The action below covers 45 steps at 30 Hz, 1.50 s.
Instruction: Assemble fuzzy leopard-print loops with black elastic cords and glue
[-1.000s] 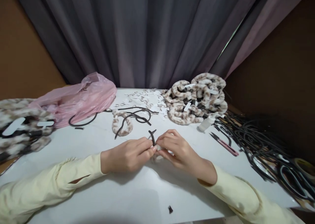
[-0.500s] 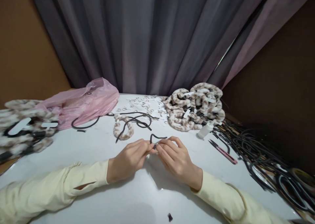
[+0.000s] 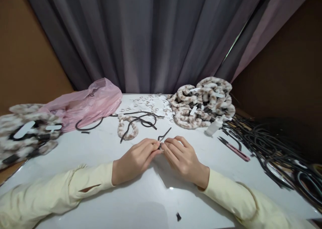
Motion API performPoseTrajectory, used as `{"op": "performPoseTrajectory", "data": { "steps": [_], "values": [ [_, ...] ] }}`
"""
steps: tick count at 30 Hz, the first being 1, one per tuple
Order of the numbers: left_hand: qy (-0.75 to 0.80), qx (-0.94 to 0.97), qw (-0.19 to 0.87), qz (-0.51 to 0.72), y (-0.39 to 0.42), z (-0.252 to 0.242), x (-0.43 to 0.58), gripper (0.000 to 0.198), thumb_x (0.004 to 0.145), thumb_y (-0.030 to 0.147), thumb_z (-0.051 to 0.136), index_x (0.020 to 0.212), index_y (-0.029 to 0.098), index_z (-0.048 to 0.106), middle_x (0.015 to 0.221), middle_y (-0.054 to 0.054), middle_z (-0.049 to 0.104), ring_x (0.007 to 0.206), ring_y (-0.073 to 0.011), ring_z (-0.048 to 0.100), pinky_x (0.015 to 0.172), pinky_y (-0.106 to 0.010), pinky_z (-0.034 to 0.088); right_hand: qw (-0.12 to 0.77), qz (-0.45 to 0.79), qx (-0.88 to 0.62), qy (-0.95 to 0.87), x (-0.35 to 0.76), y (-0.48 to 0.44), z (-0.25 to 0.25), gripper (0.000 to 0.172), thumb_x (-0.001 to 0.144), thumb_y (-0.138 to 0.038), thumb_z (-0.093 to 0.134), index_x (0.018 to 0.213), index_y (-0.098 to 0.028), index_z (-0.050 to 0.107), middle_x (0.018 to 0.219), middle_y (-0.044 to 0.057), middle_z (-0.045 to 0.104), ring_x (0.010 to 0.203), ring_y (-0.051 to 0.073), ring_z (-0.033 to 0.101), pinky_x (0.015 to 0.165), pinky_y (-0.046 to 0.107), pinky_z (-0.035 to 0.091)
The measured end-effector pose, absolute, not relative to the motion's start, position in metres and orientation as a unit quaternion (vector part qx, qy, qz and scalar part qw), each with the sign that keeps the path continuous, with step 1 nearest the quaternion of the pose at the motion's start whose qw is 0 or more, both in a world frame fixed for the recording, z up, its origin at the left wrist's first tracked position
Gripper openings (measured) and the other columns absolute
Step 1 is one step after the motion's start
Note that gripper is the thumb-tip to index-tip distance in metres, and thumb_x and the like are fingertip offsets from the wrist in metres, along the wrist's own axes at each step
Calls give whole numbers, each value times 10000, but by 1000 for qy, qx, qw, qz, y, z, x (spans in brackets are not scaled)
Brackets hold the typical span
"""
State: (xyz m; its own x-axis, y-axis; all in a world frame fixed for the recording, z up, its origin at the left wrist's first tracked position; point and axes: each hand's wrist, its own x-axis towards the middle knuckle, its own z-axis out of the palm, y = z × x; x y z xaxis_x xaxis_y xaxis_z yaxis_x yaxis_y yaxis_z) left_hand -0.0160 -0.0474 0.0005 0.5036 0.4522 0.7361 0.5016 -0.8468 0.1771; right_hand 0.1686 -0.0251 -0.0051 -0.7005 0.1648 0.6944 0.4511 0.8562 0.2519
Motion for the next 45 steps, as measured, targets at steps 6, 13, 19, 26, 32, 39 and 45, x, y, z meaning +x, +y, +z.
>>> {"op": "performPoseTrajectory", "data": {
  "steps": [6,13,19,26,32,39,45],
  "values": [
    [-296,-853,-16,-430,-40,-4,-18,113,876,83,428,902,120,531,805,-79,610,765,-152,577,684,-267,492,332,-214,-159,-905,167,-16,-2,174,880,-70,399,900,-72,572,751,98,615,827,204,547,708,337,417],
    [-517,-622,-413,-418,-17,18,-19,234,819,301,540,643,148,511,561,30,511,486,-77,439,454,-197,346,341,-220,-239,-882,153,2,3,186,864,-92,445,997,-78,574,933,133,639,935,251,532,755,377,412],
    [-510,-488,-542,-457,2,26,-29,284,749,331,610,580,123,515,557,20,476,439,-46,365,411,-183,276,390,28,-349,-852,133,-12,-4,263,847,-106,436,1088,-117,542,998,132,624,882,217,562,748,359,470],
    [-531,-592,-377,-475,0,21,-29,220,839,301,506,685,144,518,588,19,511,483,-83,445,480,-211,359,347,535,-346,-688,113,0,8,152,856,-205,448,930,-119,550,682,24,574,524,98,505,477,221,429],
    [-374,-831,125,-392,5,-1,-40,177,894,144,387,776,132,518,704,-59,559,697,-177,521,659,-304,440,303,521,-381,-701,111,5,23,281,838,-204,443,562,-167,403,501,-63,329,467,69,308,466,214,270],
    [-312,-842,312,-310,1,-4,-41,128,883,124,409,952,67,501,681,-63,527,645,-193,492,577,-308,423,294,357,-373,-805,125,-4,24,253,816,-148,422,567,-178,384,509,-51,351,489,85,298,480,217,247],
    [-308,-866,231,-317,-4,-6,-38,128,894,109,367,855,112,488,668,-50,511,644,-181,494,601,-305,433,276,156,-335,-887,137,-11,17,206,756,-2,376,672,-172,457,607,-2,513,539,112,420,508,219,311]
  ]
}}
